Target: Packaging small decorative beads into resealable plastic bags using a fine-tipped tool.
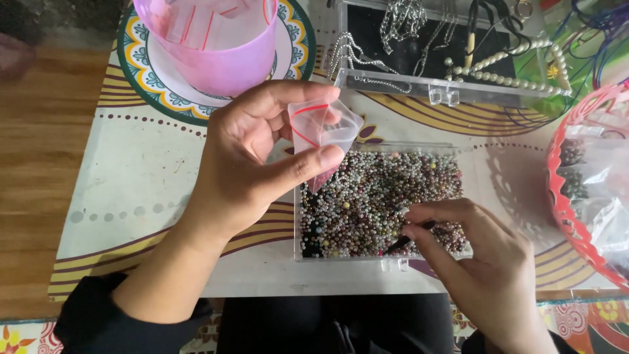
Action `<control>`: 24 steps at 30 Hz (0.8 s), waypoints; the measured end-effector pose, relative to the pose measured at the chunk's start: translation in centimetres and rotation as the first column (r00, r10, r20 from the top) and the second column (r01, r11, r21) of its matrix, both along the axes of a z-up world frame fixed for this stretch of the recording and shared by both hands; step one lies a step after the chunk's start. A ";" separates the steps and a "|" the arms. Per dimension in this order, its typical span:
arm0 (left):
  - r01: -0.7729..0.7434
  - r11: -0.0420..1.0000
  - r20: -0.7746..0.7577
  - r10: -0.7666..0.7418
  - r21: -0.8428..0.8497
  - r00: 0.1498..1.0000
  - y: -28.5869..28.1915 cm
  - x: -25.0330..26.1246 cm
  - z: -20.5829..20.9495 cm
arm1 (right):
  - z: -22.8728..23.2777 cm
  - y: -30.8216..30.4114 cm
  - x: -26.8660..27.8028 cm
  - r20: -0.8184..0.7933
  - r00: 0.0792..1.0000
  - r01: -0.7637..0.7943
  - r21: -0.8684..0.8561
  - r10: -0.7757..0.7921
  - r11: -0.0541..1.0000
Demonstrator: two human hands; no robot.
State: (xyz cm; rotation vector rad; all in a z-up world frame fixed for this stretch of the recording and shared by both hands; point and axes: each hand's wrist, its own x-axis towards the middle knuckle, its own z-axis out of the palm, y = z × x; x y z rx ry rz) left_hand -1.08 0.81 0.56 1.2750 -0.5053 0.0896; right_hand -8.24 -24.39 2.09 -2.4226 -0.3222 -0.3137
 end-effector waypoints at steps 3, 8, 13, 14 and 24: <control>0.019 0.999 -0.003 -0.019 -0.025 1.000 -0.1 0.0 0.0 | -0.5 -1.1 0.4 -0.155 0.987 -0.044 0.035 0.049 0.998; 0.024 1.000 -0.017 -0.024 -0.008 1.000 -0.4 -0.4 0.1 | -0.5 -2.3 1.3 -0.267 0.960 -0.084 0.006 0.082 0.996; 0.021 0.999 -0.004 -0.021 0.029 1.000 -0.6 -0.4 0.1 | -0.2 -0.7 3.5 -0.313 0.906 -0.263 0.114 0.285 0.958; 0.005 0.999 -0.010 -0.004 0.050 1.000 -0.6 -0.4 0.0 | -0.3 -0.6 3.9 -0.317 0.901 -0.280 0.094 0.295 0.955; 0.003 0.997 -0.049 0.000 0.074 0.999 -0.6 -0.8 0.2 | 0.8 0.3 5.7 0.010 0.983 -0.180 -0.105 0.183 0.978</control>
